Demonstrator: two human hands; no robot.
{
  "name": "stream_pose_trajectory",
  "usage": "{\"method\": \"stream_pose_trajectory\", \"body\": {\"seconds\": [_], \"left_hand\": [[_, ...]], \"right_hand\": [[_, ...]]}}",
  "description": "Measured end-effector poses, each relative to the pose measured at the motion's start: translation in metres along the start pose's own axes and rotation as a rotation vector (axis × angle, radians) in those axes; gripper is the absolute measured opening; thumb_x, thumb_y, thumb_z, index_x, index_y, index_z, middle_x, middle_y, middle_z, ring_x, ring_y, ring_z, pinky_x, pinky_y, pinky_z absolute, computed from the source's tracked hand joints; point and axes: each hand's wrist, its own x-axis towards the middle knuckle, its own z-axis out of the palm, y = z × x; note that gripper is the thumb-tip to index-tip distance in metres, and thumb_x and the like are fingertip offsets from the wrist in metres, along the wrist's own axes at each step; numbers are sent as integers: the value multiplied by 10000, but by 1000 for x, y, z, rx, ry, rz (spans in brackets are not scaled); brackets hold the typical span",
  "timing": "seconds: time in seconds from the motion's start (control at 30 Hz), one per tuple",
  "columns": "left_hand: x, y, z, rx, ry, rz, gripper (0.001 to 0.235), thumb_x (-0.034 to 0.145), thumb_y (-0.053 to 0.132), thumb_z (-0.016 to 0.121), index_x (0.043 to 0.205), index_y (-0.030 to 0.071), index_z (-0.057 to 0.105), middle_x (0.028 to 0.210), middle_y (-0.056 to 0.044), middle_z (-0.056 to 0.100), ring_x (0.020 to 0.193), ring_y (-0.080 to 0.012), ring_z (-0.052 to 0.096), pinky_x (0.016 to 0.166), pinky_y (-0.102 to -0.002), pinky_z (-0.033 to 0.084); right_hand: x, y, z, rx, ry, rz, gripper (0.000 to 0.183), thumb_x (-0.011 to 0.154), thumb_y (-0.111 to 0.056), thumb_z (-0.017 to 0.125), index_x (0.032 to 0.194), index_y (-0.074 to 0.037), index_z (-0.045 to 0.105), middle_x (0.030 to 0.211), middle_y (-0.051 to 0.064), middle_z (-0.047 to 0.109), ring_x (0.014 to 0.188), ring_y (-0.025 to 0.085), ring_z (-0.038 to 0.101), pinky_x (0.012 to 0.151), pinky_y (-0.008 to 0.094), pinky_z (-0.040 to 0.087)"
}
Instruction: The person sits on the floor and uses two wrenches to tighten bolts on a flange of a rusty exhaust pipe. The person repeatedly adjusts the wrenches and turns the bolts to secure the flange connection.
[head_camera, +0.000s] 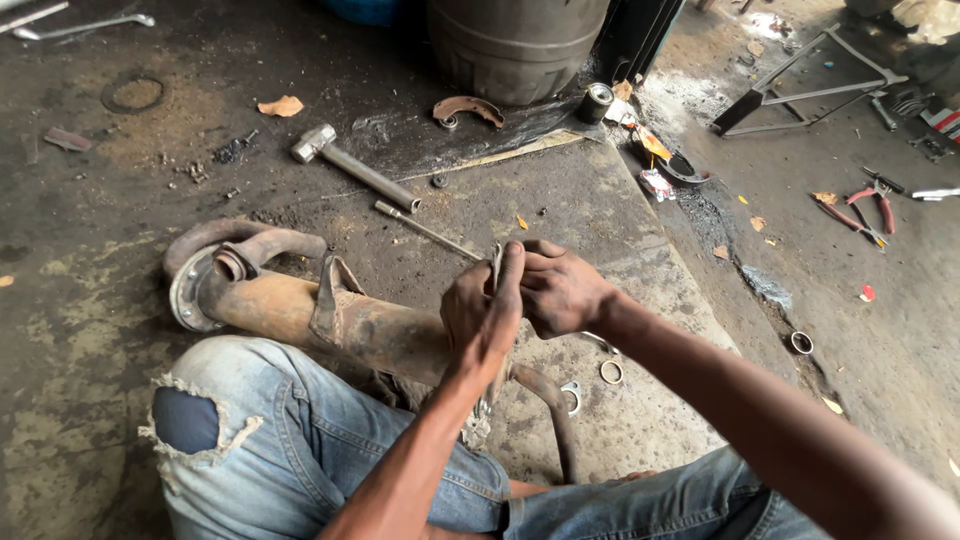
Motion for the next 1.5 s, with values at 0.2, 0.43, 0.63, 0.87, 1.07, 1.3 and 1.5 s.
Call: {"method": "stream_pose_trajectory", "body": {"seconds": [0.2, 0.43, 0.63, 0.87, 1.07, 1.3, 1.5], "left_hand": [[-2, -1, -3, -49, -12, 97, 194, 660, 205, 613, 634, 62, 485, 585, -114, 511, 586, -235, 482, 573, -426, 400], [5, -9, 2, -24, -37, 74, 63, 641, 31, 511, 618, 17, 453, 592, -116, 482, 604, -237, 457, 615, -439, 370], [2, -7, 1, -30, -16, 107, 30, 654, 27, 508, 633, 29, 486, 586, -119, 498, 589, -247, 472, 610, -444, 376], [7, -21, 6, -13, -17, 130, 27, 678, 49, 532, 684, 33, 511, 595, -131, 494, 553, -248, 477, 586, -410, 401], [-9, -12, -5, -102, -11, 154, 55, 691, 73, 578, 705, 20, 573, 620, -81, 565, 572, -180, 536, 560, -394, 458], [-4, -24, -15, -330, -172, -34, 214, 831, 220, 608, 711, 46, 646, 619, -15, 593, 565, -119, 514, 499, -321, 398], [19, -54, -30, -234, -414, 37, 250, 849, 275, 646, 752, 49, 694, 634, -33, 597, 565, -131, 465, 526, -300, 352]], "right_hand": [[-4, 3, 18, 113, 146, 15, 268, 529, -184, 694, 771, -74, 664, 814, 34, 647, 882, 259, 584, 957, 448, 459], [-8, 4, 26, 164, 155, 68, 236, 517, -193, 660, 717, -75, 617, 806, 19, 647, 817, 251, 551, 959, 438, 447], [-9, 3, 33, 228, 179, 113, 284, 505, -197, 648, 759, -71, 653, 813, 24, 662, 781, 252, 521, 910, 434, 426], [-17, -9, 53, 305, 291, 237, 274, 643, -131, 608, 895, -53, 682, 964, 85, 694, 946, 296, 574, 905, 435, 408], [-16, -14, 49, 342, 177, 277, 255, 643, -98, 631, 887, -37, 666, 943, 117, 685, 963, 359, 557, 886, 465, 414], [-17, -27, -1, 169, -65, 400, 296, 769, -212, 707, 1036, -83, 713, 1084, 144, 620, 1039, 339, 534, 897, 441, 469], [-14, -32, -19, 75, -197, 435, 343, 857, -164, 656, 1179, -255, 731, 1129, 62, 645, 1048, 248, 549, 881, 363, 527]]}}
